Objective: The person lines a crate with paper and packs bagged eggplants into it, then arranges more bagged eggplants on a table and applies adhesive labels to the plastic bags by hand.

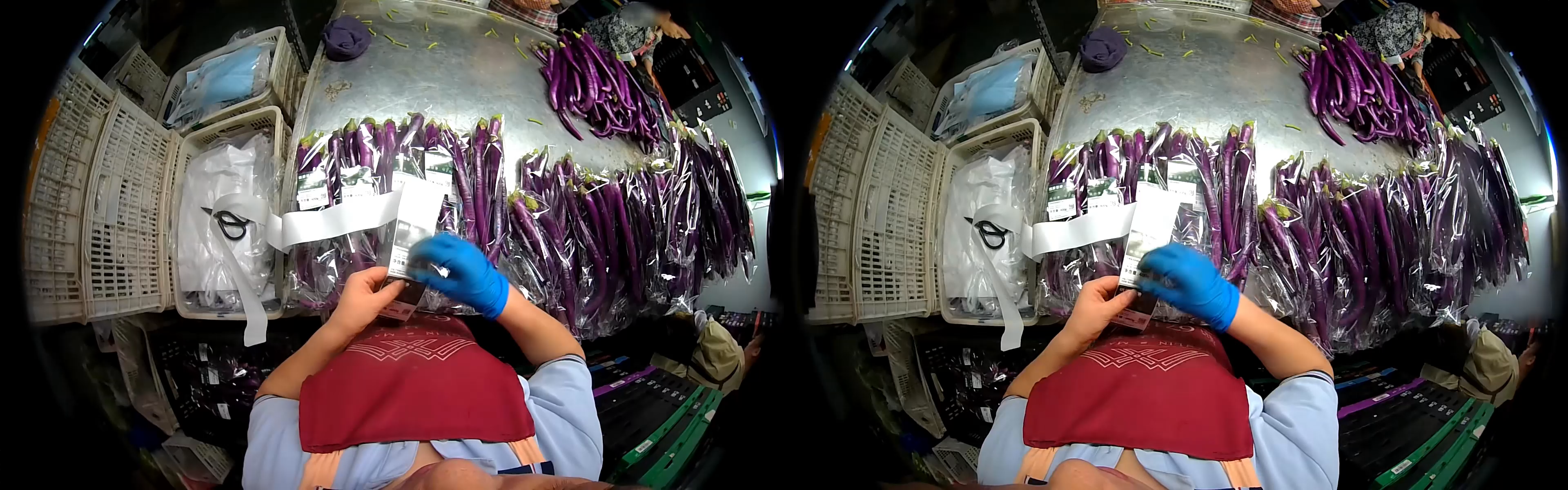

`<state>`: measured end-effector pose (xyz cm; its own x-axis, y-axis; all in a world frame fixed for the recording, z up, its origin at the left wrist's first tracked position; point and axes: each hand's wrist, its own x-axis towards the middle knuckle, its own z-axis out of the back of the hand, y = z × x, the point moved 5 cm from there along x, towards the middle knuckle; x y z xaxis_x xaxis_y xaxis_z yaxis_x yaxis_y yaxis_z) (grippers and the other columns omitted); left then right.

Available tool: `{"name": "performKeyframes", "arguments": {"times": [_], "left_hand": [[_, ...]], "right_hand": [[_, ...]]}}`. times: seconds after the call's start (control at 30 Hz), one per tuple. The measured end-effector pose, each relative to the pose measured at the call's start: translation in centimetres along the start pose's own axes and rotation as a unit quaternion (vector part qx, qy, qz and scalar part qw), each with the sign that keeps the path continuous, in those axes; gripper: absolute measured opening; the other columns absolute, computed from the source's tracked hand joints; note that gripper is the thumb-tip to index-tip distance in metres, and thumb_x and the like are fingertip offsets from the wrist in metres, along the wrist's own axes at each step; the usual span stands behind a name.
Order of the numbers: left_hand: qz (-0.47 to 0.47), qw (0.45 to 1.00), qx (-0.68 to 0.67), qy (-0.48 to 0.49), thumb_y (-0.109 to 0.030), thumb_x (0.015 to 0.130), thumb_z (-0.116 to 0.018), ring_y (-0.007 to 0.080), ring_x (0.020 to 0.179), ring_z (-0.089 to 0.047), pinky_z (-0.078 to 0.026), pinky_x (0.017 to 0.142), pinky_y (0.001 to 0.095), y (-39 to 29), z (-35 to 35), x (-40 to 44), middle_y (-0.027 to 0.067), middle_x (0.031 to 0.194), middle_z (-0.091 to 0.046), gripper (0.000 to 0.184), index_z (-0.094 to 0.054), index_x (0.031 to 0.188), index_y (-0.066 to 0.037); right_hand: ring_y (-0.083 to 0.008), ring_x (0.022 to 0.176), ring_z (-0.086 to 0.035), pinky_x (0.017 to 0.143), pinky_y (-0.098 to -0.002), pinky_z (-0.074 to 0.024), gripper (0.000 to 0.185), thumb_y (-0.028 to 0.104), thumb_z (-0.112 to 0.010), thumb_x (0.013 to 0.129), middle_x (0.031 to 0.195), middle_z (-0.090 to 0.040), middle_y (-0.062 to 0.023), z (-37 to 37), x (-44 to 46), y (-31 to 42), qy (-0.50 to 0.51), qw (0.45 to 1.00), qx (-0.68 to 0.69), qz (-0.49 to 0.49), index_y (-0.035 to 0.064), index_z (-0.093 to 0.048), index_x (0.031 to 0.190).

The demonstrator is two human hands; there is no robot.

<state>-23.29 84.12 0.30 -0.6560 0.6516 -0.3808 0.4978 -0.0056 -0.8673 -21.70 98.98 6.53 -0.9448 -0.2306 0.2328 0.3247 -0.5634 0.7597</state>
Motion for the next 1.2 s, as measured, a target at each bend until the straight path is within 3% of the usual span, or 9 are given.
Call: {"name": "performKeyframes", "arguments": {"times": [0.13, 0.3, 0.43, 0.5, 0.63, 0.77, 0.83, 0.97, 1.2], "left_hand": [[-0.034, 0.987, 0.158, -0.002, -0.008, 0.078, -0.057, 0.0021, 0.059, -0.042, -0.036, 0.051, 0.0209, 0.4, -0.2, 0.6, -0.0017, 0.062, -0.052, 0.014, -0.054, 0.070, 0.003], [0.017, 0.985, 0.164, 0.044, -0.008, 0.081, -0.055, 0.0067, 0.064, -0.054, -0.044, 0.056, 0.0213, -1.4, -2.2, 0.4, 0.0032, 0.069, -0.057, 0.014, -0.059, 0.082, 0.005], [0.055, 0.993, 0.095, 0.042, -0.007, 0.080, -0.056, 0.0080, 0.067, -0.055, -0.045, 0.058, 0.0213, -0.6, -1.6, 0.4, 0.0046, 0.076, -0.060, 0.017, -0.059, 0.090, 0.006], [0.072, 0.996, 0.025, 0.042, -0.006, 0.079, -0.056, 0.0079, 0.069, -0.055, -0.045, 0.059, 0.0212, -0.4, -0.6, 0.4, 0.0048, 0.079, -0.060, 0.018, -0.059, 0.092, 0.007], [0.036, 0.999, -0.013, 0.005, -0.003, 0.079, -0.056, 0.0103, 0.072, -0.058, -0.048, 0.064, 0.0222, -1.7, 0.8, -0.6, 0.0085, 0.084, -0.062, 0.019, -0.058, 0.094, 0.008], [0.004, 0.999, -0.032, -0.027, -0.002, 0.078, -0.056, 0.0111, 0.071, -0.059, -0.048, 0.065, 0.0230, -2.2, 1.4, -1.2, 0.0105, 0.084, -0.062, 0.020, -0.057, 0.095, 0.009], [-0.011, 0.999, -0.034, -0.025, -0.002, 0.078, -0.057, 0.0113, 0.071, -0.059, -0.049, 0.065, 0.0231, -2.4, 1.3, -1.3, 0.0109, 0.084, -0.062, 0.020, -0.057, 0.095, 0.009], [0.006, 0.999, -0.036, -0.019, -0.002, 0.078, -0.057, 0.0109, 0.071, -0.059, -0.049, 0.065, 0.0230, -2.2, 0.8, -1.2, 0.0102, 0.083, -0.062, 0.020, -0.057, 0.095, 0.008], [0.007, 0.998, -0.057, -0.020, -0.001, 0.076, -0.059, 0.0120, 0.076, -0.059, -0.046, 0.072, 0.0242, -2.0, 0.3, -1.4, 0.0098, 0.088, -0.062, 0.022, -0.058, 0.096, 0.007]], "right_hand": [[-0.0283, 0.073, -0.057, 0.064, -0.0331, -0.0462, 0.016, 0.012, -0.064, 0.071, 0.083, -0.059, -0.0102, -1.6, -1.0, -0.2, 0.050, 0.997, -0.052, 0.006, 0.0063, -0.059, 0.086], [-0.0291, 0.071, -0.056, 0.063, -0.0326, -0.0463, 0.015, 0.013, -0.062, 0.073, 0.077, -0.058, -0.0124, -0.9, -1.7, -0.9, 0.079, 0.997, 0.016, -0.007, 0.0044, -0.059, 0.086], [-0.0173, 0.067, -0.057, 0.060, -0.0294, -0.0453, 0.014, 0.012, -0.057, 0.074, 0.074, -0.060, -0.0053, 2.0, -2.2, -4.6, -0.017, 0.917, 0.269, -0.295, 0.0016, -0.060, 0.083], [-0.0119, 0.071, -0.054, 0.068, -0.0264, -0.0459, 0.019, 0.017, -0.056, 0.076, 0.077, -0.060, -0.0056, 5.8, -2.2, -9.4, -0.129, 0.895, 0.290, -0.315, -0.0005, -0.060, 0.084], [-0.0115, 0.065, -0.053, 0.063, -0.0253, -0.0440, 0.017, 0.016, -0.055, 0.078, 0.071, -0.059, -0.0054, 15.2, -2.1, -15.5, -0.286, 0.905, 0.131, -0.287, -0.0005, -0.059, 0.079], [-0.0258, 0.065, -0.055, 0.060, -0.0307, -0.0439, 0.010, 0.011, -0.056, 0.073, 0.072, -0.056, -0.0127, 20.0, -0.2, -12.2, -0.383, 0.888, -0.244, -0.072, 0.0025, -0.057, 0.077], [-0.0249, 0.062, -0.054, 0.057, -0.0322, -0.0426, 0.006, 0.012, -0.055, 0.073, 0.069, -0.054, -0.0104, 18.9, 1.1, -9.0, -0.351, 0.806, -0.475, 0.042, 0.0054, -0.053, 0.072], [-0.0190, 0.062, -0.048, 0.054, -0.0332, -0.0383, 0.006, 0.013, -0.052, 0.067, 0.067, -0.047, -0.0055, 10.6, -0.2, -14.2, -0.129, 0.776, -0.614, 0.066, 0.0089, -0.047, 0.068], [-0.0263, 0.068, -0.053, 0.060, -0.0369, -0.0423, 0.006, 0.013, -0.052, 0.070, 0.073, -0.053, -0.0091, 6.3, -3.2, -14.7, -0.025, 0.903, -0.427, -0.042, 0.0075, -0.053, 0.073]]}}
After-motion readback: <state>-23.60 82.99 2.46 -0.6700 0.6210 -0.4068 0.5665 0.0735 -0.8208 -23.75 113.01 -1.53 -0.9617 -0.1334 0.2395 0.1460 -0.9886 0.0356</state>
